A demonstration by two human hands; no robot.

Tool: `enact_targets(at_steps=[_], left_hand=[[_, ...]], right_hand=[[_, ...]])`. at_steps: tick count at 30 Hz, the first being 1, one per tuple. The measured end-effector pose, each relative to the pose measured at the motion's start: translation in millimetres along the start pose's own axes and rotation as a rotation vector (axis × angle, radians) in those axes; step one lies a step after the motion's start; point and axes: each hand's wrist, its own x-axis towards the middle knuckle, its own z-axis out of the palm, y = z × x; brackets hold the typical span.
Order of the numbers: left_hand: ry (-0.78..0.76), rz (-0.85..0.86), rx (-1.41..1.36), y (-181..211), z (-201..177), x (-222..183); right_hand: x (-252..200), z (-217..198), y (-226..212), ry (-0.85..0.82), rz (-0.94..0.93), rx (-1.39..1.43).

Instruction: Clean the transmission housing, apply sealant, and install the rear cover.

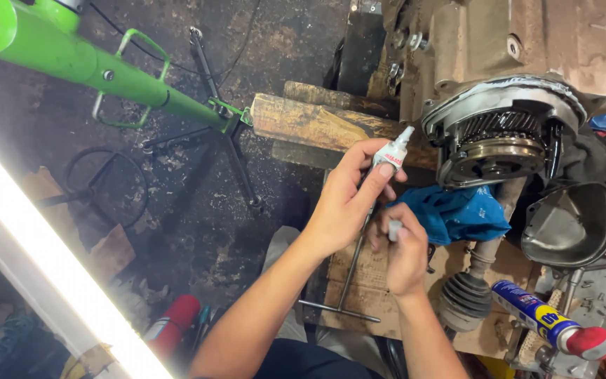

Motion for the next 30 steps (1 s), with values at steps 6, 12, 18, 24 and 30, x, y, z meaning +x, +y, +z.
enact_targets(at_steps=[6, 12, 18, 24, 30], left_hand=[[-0.007, -0.014, 0.223, 18, 2, 14], [0.002, 0.001, 0.444, 21, 6, 31], [-0.026, 0.165, 0.593, 14, 5, 47], [-0.046, 0.148, 0.603, 14, 3, 57], [-0.041, 0.132, 0.662, 19, 2, 63]], right_hand=[[18, 10, 25, 0.097, 0.072, 0.201], [40, 9, 44, 0.238, 0.137, 0.221], [59, 34, 13, 0.227, 0.159, 0.313], [73, 43, -1, 0.225, 0.051, 0.091], [80, 57, -10, 0.217, -0.041, 0.033]])
